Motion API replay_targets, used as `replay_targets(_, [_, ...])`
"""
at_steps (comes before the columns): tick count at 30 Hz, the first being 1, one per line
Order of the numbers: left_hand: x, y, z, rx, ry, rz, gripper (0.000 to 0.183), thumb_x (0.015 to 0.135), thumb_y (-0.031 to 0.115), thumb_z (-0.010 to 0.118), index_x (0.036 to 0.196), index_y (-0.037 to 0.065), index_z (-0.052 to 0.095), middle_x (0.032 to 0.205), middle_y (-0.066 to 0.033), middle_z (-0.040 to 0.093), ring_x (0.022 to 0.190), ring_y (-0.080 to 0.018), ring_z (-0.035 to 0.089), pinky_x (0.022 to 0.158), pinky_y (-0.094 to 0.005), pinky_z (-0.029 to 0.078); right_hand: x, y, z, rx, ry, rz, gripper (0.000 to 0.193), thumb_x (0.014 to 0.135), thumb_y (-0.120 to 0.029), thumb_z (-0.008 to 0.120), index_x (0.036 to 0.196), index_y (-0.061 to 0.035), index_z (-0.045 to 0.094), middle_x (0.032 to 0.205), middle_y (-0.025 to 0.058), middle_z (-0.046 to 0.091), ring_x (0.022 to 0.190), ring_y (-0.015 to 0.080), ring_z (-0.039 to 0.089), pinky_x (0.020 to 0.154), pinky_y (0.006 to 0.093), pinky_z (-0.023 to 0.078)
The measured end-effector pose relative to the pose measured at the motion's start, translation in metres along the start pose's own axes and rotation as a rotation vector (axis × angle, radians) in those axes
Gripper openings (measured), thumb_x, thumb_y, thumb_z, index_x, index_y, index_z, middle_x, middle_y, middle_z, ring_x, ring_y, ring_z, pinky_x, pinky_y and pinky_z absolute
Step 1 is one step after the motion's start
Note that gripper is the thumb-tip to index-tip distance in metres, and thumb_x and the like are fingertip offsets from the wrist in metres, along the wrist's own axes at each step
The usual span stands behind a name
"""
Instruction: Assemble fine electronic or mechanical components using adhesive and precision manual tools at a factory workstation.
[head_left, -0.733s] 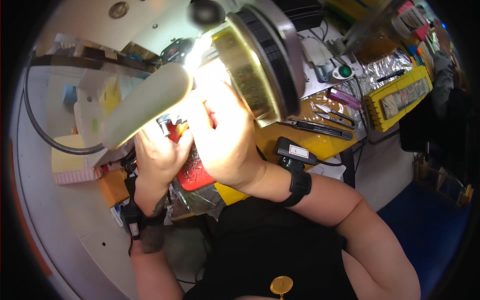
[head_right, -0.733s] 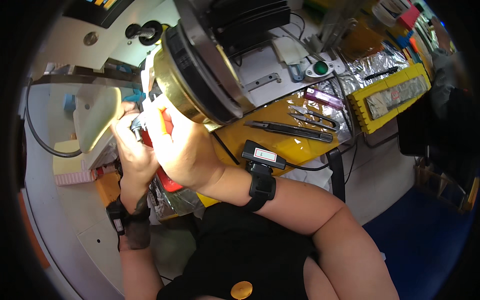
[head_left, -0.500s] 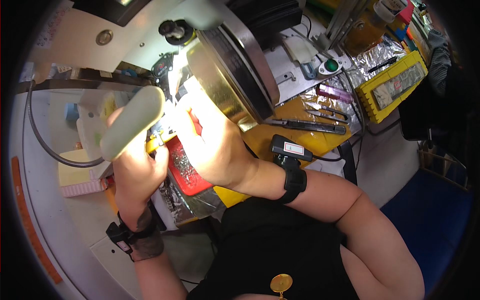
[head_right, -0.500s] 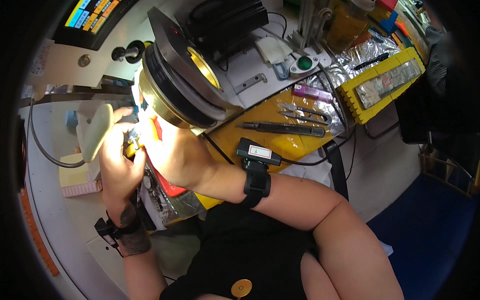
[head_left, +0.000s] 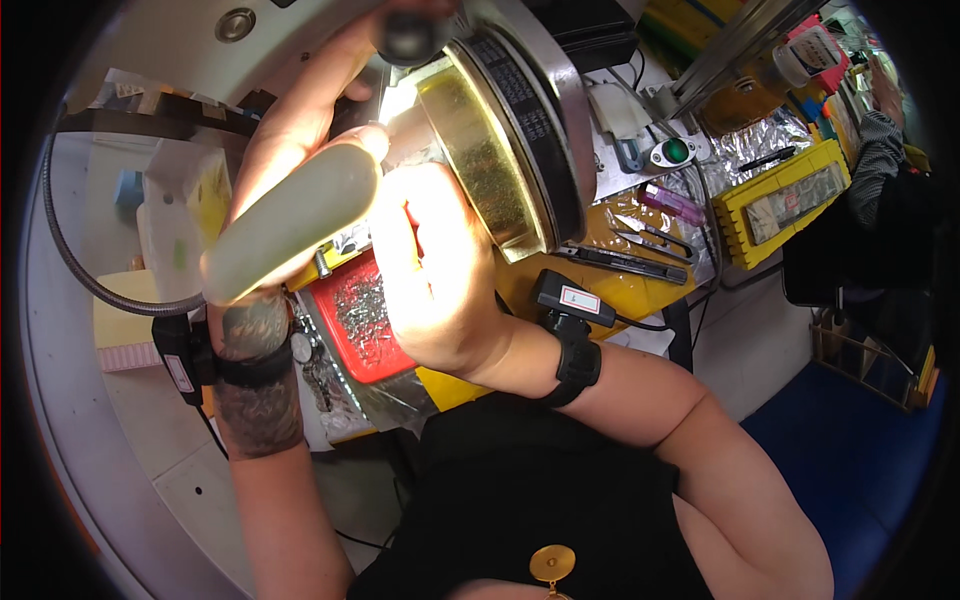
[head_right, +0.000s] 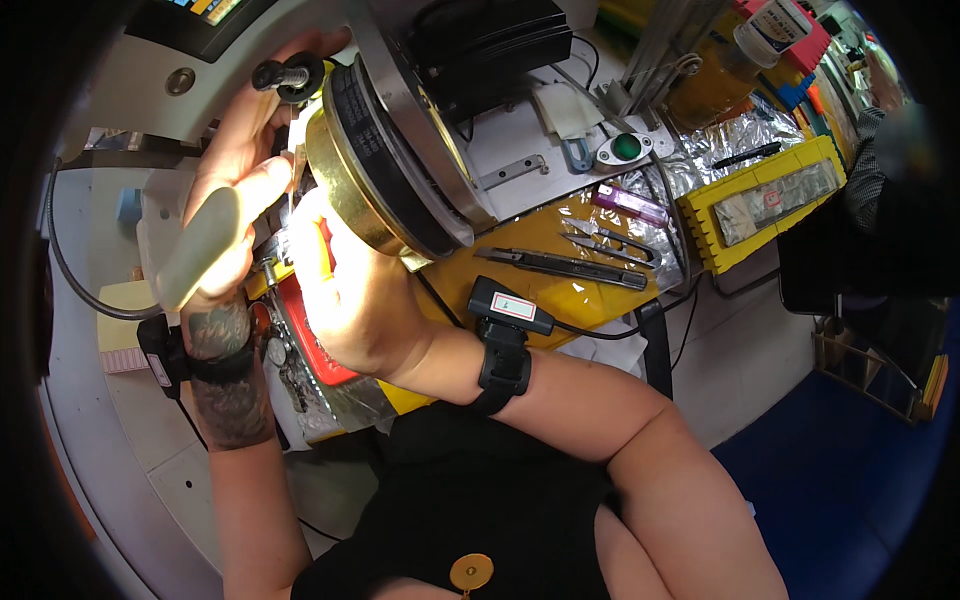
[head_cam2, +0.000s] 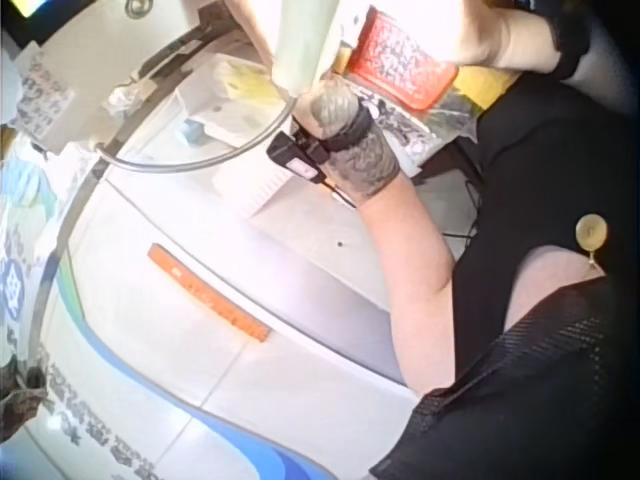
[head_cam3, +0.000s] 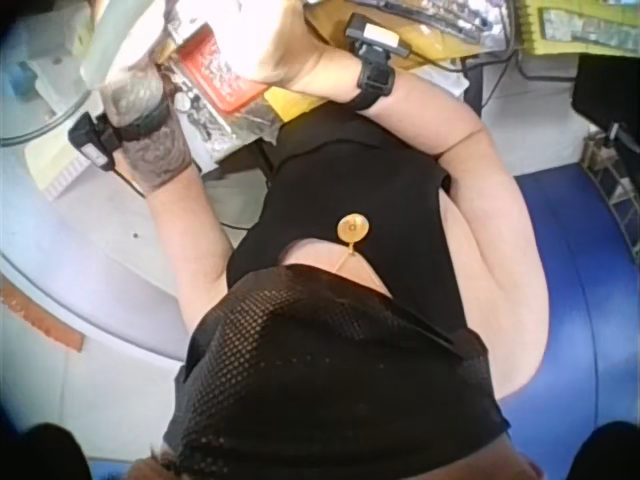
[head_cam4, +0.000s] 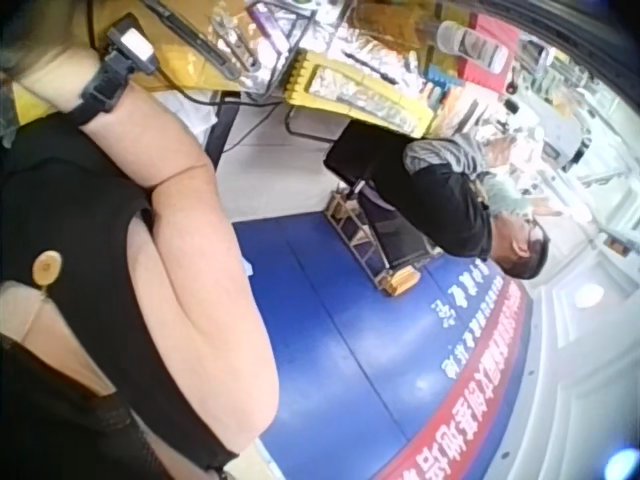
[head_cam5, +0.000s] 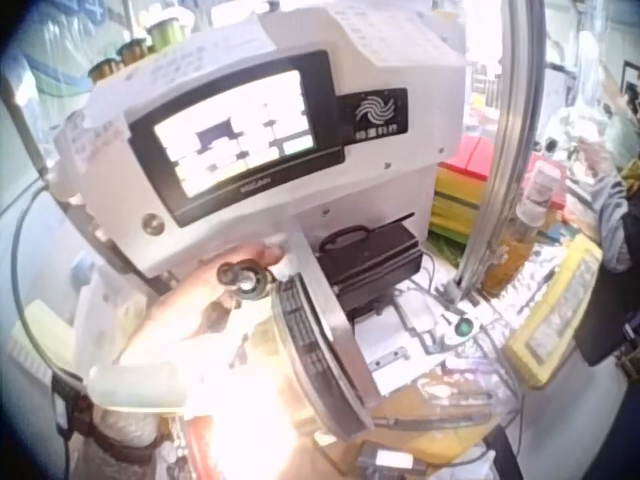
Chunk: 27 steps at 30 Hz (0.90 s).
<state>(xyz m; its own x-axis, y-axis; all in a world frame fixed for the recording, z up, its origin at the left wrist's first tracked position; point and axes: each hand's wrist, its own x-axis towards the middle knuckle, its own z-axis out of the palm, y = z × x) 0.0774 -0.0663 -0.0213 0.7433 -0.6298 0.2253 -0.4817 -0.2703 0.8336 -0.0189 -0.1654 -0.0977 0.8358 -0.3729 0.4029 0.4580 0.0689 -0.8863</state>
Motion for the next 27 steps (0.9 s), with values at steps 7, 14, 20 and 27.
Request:
replay_targets(7, [-0.04, 0.005, 0.012, 0.296, 0.268, 0.288, 0.039, 0.085, 0.029, 0.067, 0.106, -0.004, 0.07, 0.118, -0.0186, 0.067, 0.114, -0.0354, 0.057, 0.1, -0.0482, 0.043, -0.019, -0.019, -0.025, 0.057, -0.125, 0.049, 0.004, 0.097, 0.0, 0.048, 0.1, 0.0002, 0.052, 0.086, 0.0145, 0.058, 0.074, 0.0268, 0.058, 0.069, 0.034, 0.048])
replay_targets(14, [-0.079, 0.012, 0.031, 0.407, 0.33, 0.099, 0.012, 0.072, 0.009, 0.079, 0.082, 0.005, 0.073, 0.088, -0.0103, 0.071, 0.095, -0.0327, 0.064, 0.095, -0.0452, 0.046, -0.032, -0.023, -0.02, 0.301, -0.069, 0.35, 0.009, 0.101, -0.007, 0.055, 0.104, 0.0005, 0.052, 0.089, 0.0136, 0.061, 0.075, 0.0229, 0.061, 0.07, 0.0318, 0.05])
replay_targets(20, [-0.085, 0.013, 0.035, 0.338, 0.326, 0.05, 0.013, 0.072, 0.009, 0.081, 0.082, 0.005, 0.073, 0.09, -0.0108, 0.072, 0.087, -0.0267, 0.067, 0.087, -0.0369, 0.05, -0.037, -0.016, -0.023, 0.317, -0.059, 0.295, 0.01, 0.1, -0.006, 0.057, 0.105, 0.001, 0.053, 0.09, 0.013, 0.062, 0.076, 0.0215, 0.061, 0.07, 0.0316, 0.05])
replay_targets(27, [-0.093, 0.022, 0.043, 0.393, 0.417, 0.066, 0.013, 0.074, 0.007, 0.081, 0.083, 0.007, 0.071, 0.089, -0.0082, 0.07, 0.089, -0.0235, 0.062, 0.08, -0.0327, 0.049, -0.037, -0.015, -0.023, 0.256, -0.084, 0.324, 0.008, 0.099, -0.004, 0.058, 0.104, 0.0007, 0.053, 0.091, 0.0131, 0.062, 0.077, 0.0203, 0.061, 0.071, 0.0309, 0.049])
